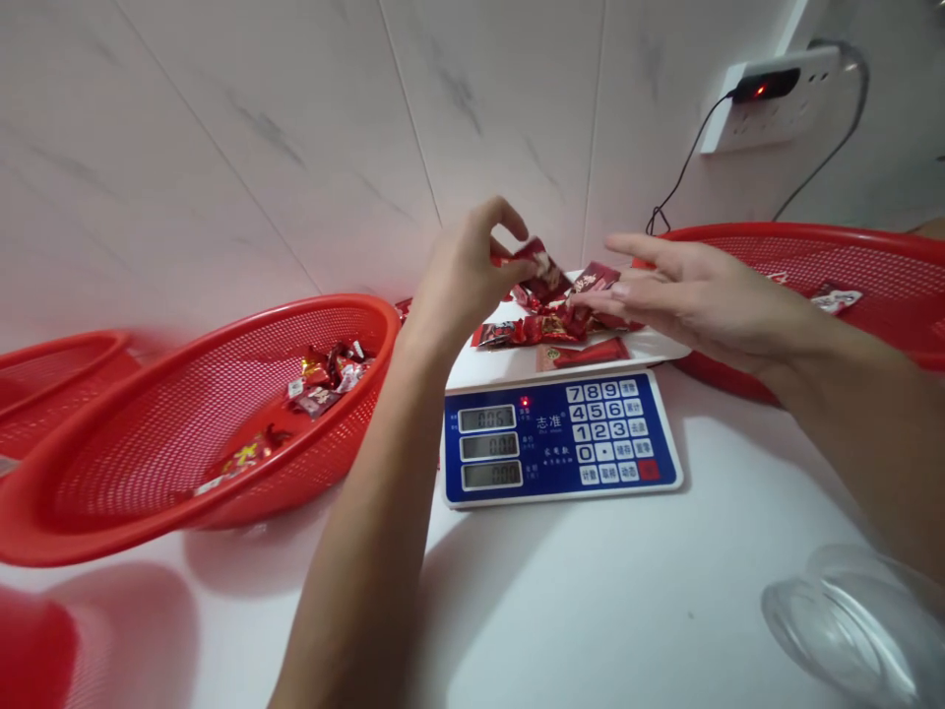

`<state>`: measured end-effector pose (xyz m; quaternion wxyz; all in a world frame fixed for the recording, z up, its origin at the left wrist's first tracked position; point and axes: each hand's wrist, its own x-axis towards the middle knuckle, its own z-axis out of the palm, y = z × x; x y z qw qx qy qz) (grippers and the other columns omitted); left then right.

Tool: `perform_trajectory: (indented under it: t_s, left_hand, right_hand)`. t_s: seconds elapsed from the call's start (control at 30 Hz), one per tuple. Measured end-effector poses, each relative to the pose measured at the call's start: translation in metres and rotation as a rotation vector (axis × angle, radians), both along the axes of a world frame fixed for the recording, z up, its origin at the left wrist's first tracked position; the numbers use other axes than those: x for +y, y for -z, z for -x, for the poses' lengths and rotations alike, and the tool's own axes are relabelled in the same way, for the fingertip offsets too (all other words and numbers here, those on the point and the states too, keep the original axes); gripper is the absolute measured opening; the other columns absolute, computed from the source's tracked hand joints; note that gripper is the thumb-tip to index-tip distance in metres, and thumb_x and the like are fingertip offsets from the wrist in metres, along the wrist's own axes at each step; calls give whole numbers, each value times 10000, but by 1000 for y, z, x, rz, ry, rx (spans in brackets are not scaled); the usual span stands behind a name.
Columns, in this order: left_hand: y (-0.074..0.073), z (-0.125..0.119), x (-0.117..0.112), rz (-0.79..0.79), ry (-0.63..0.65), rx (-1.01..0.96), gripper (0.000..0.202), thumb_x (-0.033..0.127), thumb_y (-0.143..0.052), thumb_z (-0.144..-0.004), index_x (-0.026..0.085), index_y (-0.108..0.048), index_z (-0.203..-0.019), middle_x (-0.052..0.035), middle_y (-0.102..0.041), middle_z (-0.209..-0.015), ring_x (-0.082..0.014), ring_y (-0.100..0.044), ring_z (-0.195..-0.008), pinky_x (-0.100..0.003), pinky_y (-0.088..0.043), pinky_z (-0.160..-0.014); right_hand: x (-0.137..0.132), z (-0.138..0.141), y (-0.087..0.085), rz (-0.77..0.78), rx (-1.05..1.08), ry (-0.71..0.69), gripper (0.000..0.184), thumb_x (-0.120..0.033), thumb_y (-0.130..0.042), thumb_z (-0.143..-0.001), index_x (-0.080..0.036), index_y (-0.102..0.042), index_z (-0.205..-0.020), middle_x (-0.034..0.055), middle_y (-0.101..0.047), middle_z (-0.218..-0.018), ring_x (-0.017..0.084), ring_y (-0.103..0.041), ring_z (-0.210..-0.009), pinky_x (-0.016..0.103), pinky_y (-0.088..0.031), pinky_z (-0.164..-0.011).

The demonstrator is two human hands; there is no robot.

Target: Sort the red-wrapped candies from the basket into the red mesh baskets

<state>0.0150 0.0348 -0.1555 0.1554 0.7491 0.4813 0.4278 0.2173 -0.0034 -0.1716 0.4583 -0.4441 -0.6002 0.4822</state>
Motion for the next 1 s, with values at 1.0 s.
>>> perform_trajectory:
  t_s: [1.0]
  left_hand:
    - [-41,-9,-61,-290,76,-61,145,107,-664,-847,244,-651,-892,-17,-699,-1072,-194,-680,-965,-290,-605,-703]
  right_hand:
    - [16,-85,-25,-331,-707,798,512,-174,-601,-916,-233,-568,-1424,111,-618,-1380,250,-616,-1211,430,-468,-989]
